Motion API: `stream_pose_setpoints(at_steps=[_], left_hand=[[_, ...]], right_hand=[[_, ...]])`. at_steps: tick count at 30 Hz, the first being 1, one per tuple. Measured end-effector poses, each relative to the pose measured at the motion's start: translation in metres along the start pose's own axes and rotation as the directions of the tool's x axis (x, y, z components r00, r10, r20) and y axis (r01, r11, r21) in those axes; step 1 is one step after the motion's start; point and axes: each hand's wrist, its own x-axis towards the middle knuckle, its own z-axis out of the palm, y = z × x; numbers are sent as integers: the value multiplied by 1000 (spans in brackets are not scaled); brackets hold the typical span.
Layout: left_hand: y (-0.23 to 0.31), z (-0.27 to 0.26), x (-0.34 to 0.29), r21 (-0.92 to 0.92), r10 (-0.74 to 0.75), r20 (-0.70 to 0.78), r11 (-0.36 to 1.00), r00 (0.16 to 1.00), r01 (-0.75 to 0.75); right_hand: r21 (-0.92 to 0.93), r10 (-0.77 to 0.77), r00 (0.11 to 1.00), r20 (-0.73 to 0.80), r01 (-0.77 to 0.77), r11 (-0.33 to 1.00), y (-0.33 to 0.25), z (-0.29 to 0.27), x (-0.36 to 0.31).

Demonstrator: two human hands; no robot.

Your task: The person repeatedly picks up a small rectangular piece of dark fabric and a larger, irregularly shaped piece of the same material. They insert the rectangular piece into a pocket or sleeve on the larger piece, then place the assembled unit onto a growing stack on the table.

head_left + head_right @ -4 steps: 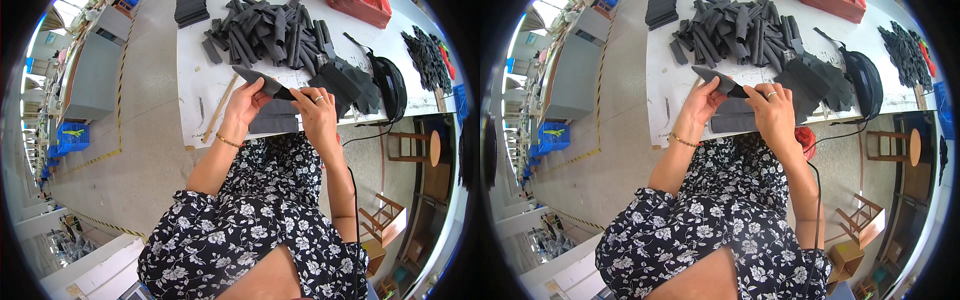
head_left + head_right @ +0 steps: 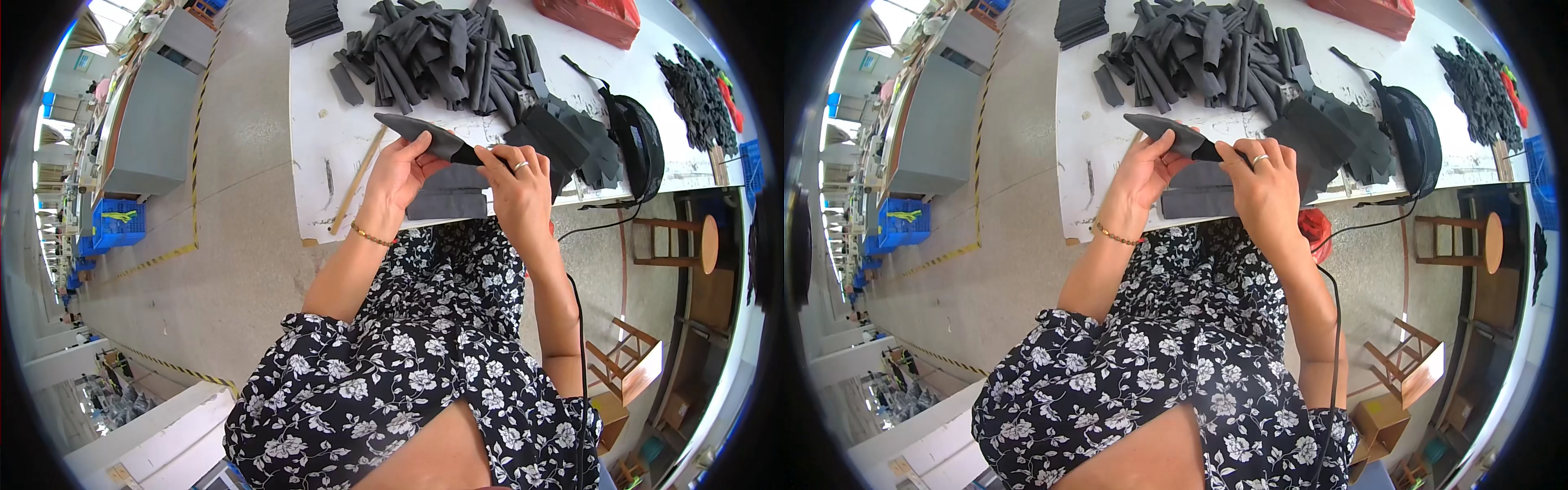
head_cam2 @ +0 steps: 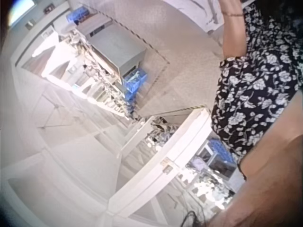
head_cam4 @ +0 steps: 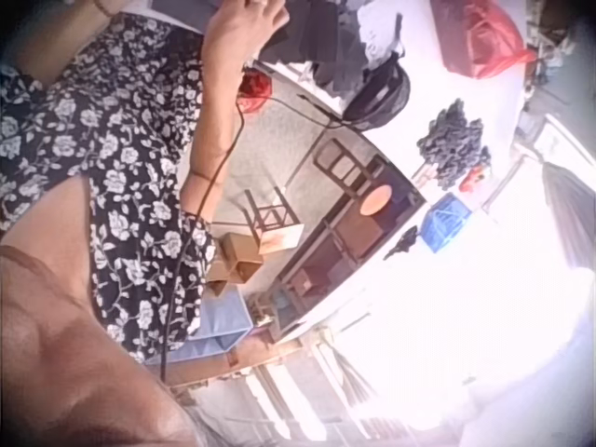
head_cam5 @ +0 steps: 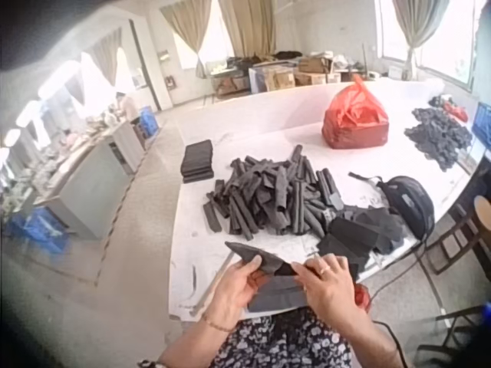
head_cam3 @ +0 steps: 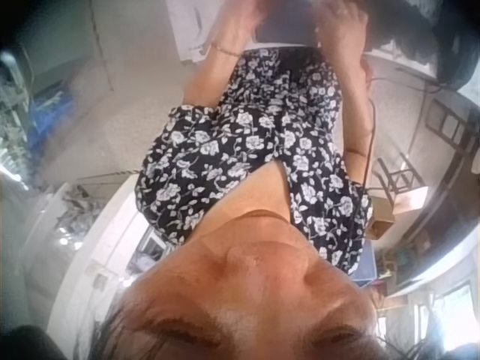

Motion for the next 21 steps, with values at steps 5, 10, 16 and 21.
stream_pose_setpoints(at_steps=[5,10,16,21], left_hand=[[-8,26,-18,70,188,-20,980,982,-186],[-10,49,-37,12,381,49,924,923,-382],[-3,36,-21,14,410,250,904,877,-427],[-27,44,-28,-62,333,221,943,917,-327]], right_hand=[[-17,-14,1000,-16,14,1000,-8,6,1],[199,48,998,-27,-41,979,-22,9,-1],[268,99,994,48,-109,957,-21,12,-24],[346,58,995,77,-81,935,-28,15,-12]])
